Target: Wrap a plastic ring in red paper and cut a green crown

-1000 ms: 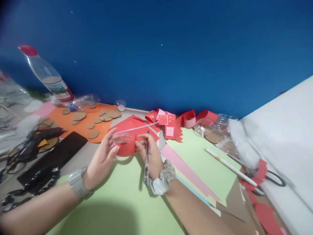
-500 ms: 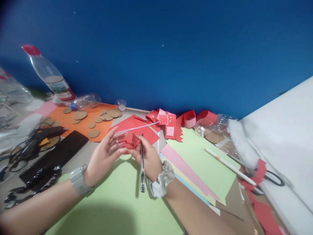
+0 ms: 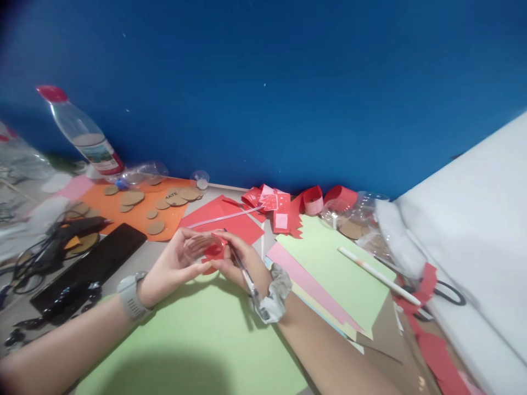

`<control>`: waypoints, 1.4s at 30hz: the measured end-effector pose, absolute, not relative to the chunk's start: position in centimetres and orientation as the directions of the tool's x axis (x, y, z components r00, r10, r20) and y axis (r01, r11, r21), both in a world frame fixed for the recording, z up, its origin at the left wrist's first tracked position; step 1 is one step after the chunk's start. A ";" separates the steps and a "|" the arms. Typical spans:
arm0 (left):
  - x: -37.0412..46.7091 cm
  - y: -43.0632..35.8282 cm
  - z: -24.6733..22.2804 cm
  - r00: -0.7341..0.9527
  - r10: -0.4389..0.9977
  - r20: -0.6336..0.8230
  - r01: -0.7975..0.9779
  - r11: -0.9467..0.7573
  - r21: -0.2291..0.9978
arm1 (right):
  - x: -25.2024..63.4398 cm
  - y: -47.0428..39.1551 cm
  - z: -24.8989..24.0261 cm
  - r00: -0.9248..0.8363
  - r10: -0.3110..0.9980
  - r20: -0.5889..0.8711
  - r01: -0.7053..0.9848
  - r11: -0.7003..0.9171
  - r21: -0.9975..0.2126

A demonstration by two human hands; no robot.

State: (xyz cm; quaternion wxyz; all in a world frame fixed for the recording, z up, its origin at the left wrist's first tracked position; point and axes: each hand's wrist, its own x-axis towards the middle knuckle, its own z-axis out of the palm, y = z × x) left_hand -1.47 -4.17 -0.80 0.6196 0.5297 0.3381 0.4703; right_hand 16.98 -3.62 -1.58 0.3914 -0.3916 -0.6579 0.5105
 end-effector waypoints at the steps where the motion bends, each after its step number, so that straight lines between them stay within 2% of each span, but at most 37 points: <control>1: -1.4 -4.2 -0.7 0.343 0.937 0.068 -0.226 0.012 0.974 | 17.0 -3.6 -1.7 -0.393 0.912 0.122 0.104 0.176 -0.979; 5: -1.2 -4.1 -0.2 0.318 0.948 -0.005 -0.202 0.073 0.977 | 16.7 -3.6 -1.7 -0.385 0.912 0.139 0.157 0.213 -0.964; 7: -1.2 -3.9 0.1 0.258 0.966 -0.023 -0.199 0.077 0.977 | 16.4 -3.6 -1.6 -0.318 0.934 0.165 0.235 0.246 -0.940; 9: -1.2 -3.6 0.2 0.112 0.993 -0.033 -0.210 0.056 0.976 | 16.3 -3.6 -1.5 -0.190 0.959 0.211 0.320 0.264 -0.910; 12: -1.6 -2.8 -0.3 -0.207 0.978 -0.023 -0.260 -0.032 0.965 | 16.5 -3.1 -1.7 -0.012 0.965 0.261 0.412 0.243 -0.878; 15: -1.9 -2.1 -1.0 -0.329 0.944 -0.017 -0.293 -0.085 0.952 | 17.1 -2.1 -2.0 0.065 0.959 0.277 0.478 0.214 -0.852; 19: -2.0 -1.9 -1.1 -0.315 0.949 -0.012 -0.349 -0.104 0.931 | 18.5 -0.7 -1.6 0.039 0.963 0.268 0.625 0.186 -0.758; 28: -2.2 -1.7 -1.4 -0.278 0.960 -0.042 -0.463 -0.095 0.881 | 19.2 3.0 -0.2 -0.017 0.987 0.162 0.918 0.079 -0.388; 33: -2.3 -1.8 -1.9 -0.271 0.958 -0.098 -0.492 -0.050 0.869 | 18.5 4.4 0.1 0.002 0.996 0.087 0.969 0.020 -0.247; 38: -2.7 -2.0 -1.9 -0.255 0.959 -0.125 -0.513 -0.025 0.858 | 18.7 4.8 0.7 0.007 0.998 0.055 0.983 0.003 -0.185; 42: -3.1 -2.0 -2.0 -0.274 0.953 -0.129 -0.512 -0.032 0.858 | 20.0 4.5 3.0 -0.002 0.998 0.066 0.990 0.011 -0.137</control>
